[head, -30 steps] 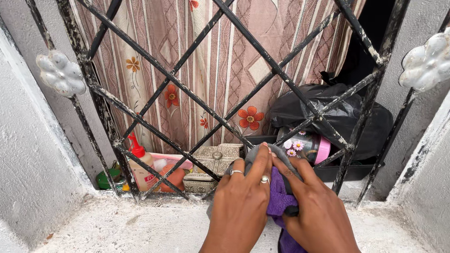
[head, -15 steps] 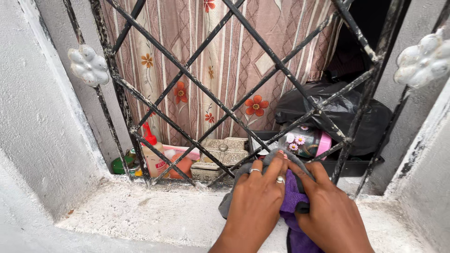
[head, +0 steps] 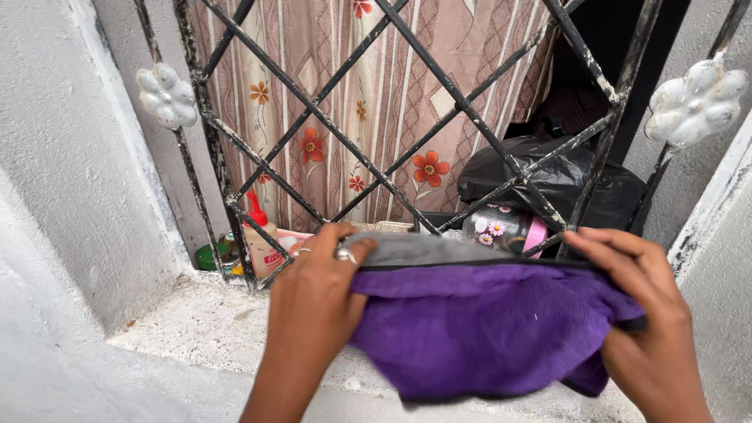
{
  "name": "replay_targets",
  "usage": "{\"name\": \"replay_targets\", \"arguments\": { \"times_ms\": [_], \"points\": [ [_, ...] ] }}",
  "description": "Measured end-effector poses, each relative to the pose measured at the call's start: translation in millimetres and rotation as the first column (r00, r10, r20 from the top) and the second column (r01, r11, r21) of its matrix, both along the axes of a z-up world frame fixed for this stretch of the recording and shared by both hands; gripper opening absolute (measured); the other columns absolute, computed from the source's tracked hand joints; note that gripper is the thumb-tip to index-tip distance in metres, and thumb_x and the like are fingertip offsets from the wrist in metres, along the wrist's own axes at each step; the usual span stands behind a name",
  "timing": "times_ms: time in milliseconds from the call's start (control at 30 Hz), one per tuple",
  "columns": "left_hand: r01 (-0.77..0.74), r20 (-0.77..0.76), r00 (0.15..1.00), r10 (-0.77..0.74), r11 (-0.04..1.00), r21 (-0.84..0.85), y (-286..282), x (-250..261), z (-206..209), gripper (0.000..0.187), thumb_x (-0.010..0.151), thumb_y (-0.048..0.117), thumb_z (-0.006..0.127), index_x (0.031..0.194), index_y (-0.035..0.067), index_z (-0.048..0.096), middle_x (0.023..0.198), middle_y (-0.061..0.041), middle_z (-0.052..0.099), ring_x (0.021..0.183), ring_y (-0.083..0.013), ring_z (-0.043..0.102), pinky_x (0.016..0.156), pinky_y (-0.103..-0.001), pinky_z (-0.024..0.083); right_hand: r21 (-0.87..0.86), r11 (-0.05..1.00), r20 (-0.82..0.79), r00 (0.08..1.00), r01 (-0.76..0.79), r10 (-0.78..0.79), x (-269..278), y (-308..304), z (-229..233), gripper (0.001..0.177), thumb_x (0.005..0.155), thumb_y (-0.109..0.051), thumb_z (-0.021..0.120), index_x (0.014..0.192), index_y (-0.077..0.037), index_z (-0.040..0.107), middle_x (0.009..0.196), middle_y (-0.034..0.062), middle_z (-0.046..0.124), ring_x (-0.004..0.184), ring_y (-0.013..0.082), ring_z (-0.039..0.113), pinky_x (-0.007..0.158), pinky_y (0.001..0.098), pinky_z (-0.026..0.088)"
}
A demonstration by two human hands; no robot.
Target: The person wipes a decorative metal window grill with a purple cloth.
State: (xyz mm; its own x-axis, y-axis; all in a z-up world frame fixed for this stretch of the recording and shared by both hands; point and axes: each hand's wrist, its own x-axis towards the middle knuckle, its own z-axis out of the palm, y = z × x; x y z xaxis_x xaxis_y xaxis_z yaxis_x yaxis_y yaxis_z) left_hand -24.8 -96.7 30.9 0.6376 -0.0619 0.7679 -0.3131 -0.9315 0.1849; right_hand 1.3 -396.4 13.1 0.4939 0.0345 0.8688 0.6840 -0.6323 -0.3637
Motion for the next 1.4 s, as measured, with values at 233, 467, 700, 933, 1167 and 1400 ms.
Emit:
{"name": "replay_targets", "arguments": {
  "times_ms": [233,467,700,933,1167,1400],
  "points": [
    [-0.211,-0.014,0.977,0.211,0.977,-0.021,14,13,-20,0.029,0.069,0.008,0.079,0.097,0.006,0.077,0.118,-0.008,0.063,0.103,-0.0308,0.066,0.086,-0.045,0.055,-0.202,0.822,-0.264,0.778,0.533,-0.57,1,11,-1,0.06,0.065,0.004,0.081,0.123,-0.011,0.074,0.116,0.0124,0.065,0.092,0.0268,0.069,0.086,0.0384,0.057],
    [-0.184,0.175,0.967,0.184,0.983,-0.02,0,29,-13,0.028,0.067,0.003,0.073,0.095,0.0,0.077,0.121,-0.012,0.062,0.112,-0.0322,0.059,0.089,-0.048,0.051,-0.429,0.902,-0.611,0.722,0.044,-0.326,40,-16,-11,0.066,0.071,0.004,0.071,0.131,-0.023,0.068,0.122,-0.0019,0.074,0.102,0.0171,0.074,0.09,0.0326,0.064],
    [0.126,0.234,0.969,-0.073,0.967,-0.222,7,51,-4,0.037,0.074,-0.007,0.058,0.11,0.002,0.062,0.108,-0.015,0.068,0.104,-0.0374,0.066,0.088,-0.05,0.05,-0.548,0.809,-0.644,0.725,-0.213,-0.245,54,-43,-9,0.113,0.059,0.0,0.085,0.158,-0.033,0.043,0.166,-0.0078,0.034,0.121,0.0125,0.065,0.098,0.0327,0.059],
    [0.223,0.196,0.967,-0.165,0.918,-0.328,15,71,4,0.032,0.076,-0.007,0.054,0.106,0.004,0.057,0.102,-0.016,0.069,0.09,-0.0416,0.068,0.077,-0.052,0.051,-0.473,0.881,-0.702,0.595,0.021,-0.392,35,50,35,0.094,0.072,0.006,0.077,0.155,-0.031,0.052,0.134,-0.0003,0.057,0.097,0.0153,0.069,0.088,0.0305,0.063],
    [0.16,0.131,0.983,-0.13,0.954,-0.252,22,76,9,0.043,0.066,0.02,0.075,0.101,0.007,0.056,0.096,-0.014,0.067,0.078,-0.0403,0.069,0.064,-0.053,0.051,-0.322,0.917,-0.524,0.851,-0.236,0.035,55,54,9,0.08,0.064,0.012,0.061,0.139,-0.016,0.06,0.135,0.0039,0.069,0.107,0.0166,0.072,0.091,0.0313,0.06],
    [0.169,0.054,0.985,-0.162,0.973,-0.156,30,77,4,0.045,0.065,0.03,0.083,0.096,0.008,0.058,0.092,-0.013,0.065,0.075,-0.0398,0.07,0.062,-0.052,0.052,-0.548,0.835,-0.449,0.857,-0.04,-0.253,23,73,22,0.076,0.068,0.01,0.065,0.138,-0.021,0.066,0.149,0.0033,0.06,0.113,0.0235,0.073,0.086,0.0316,0.061]
  ]
}}
